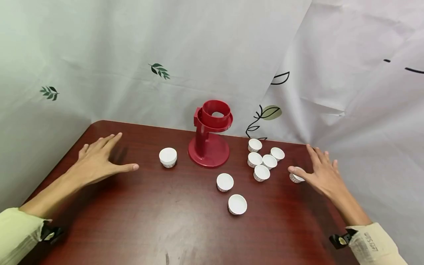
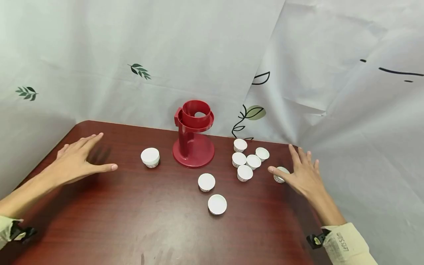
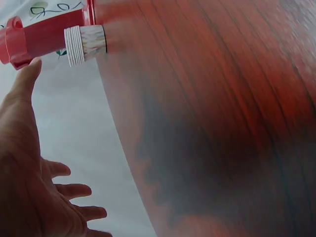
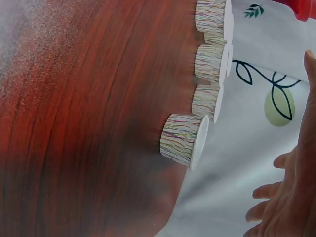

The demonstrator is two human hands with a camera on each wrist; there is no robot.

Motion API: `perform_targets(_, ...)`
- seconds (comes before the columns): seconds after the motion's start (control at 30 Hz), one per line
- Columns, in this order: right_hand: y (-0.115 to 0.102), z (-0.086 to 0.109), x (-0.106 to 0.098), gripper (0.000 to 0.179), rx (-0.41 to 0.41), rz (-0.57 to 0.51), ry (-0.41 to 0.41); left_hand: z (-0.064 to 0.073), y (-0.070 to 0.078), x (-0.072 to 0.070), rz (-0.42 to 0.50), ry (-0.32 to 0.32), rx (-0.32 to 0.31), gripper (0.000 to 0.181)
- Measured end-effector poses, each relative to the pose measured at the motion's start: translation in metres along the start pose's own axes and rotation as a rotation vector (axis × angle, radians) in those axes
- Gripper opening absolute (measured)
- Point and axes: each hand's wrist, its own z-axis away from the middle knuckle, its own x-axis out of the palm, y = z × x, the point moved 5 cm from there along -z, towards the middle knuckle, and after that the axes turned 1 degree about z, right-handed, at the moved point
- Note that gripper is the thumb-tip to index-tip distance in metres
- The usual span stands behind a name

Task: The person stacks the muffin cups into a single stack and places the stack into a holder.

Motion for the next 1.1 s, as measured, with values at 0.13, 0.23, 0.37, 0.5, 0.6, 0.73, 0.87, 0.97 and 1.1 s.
perform_targets(0.13,-0.002,0.000,0.001,0.117,-0.009,-0.004,-0.009,-0.003,0.007,0.003,0.072,0.016,0.012,0.139)
perform_targets(0.23,-0.005,0.001,0.003,0.118,-0.017,-0.008,-0.012,-0.004,0.014,0.005,0.110,0.005,0.014,0.140)
perform_targets(0.37,-0.013,0.002,0.003,0.119,-0.048,-0.005,-0.003,-0.005,0.023,0.010,0.176,-0.032,-0.003,0.138)
perform_targets(0.5,-0.025,0.004,0.003,0.119,-0.078,0.006,0.009,-0.006,0.033,0.016,0.232,-0.051,-0.009,0.134)
perform_targets(0.6,-0.035,0.006,0.003,0.121,-0.094,0.011,0.015,-0.007,0.043,0.021,0.245,-0.038,0.010,0.133)
perform_targets(0.73,-0.047,0.009,0.004,0.122,-0.140,-0.002,0.037,-0.008,0.053,0.028,0.258,-0.013,0.045,0.131)
perform_targets(0.87,-0.051,0.009,0.015,0.117,-0.210,-0.009,0.092,-0.009,0.061,0.032,0.274,0.000,0.070,0.129)
perform_targets(0.97,-0.065,0.013,0.017,0.116,-0.262,0.006,0.111,-0.009,0.066,0.032,0.303,0.017,0.074,0.127)
perform_targets(1.1,-0.092,0.022,0.012,0.121,-0.298,0.032,0.095,-0.013,0.070,0.034,0.355,0.048,0.088,0.125)
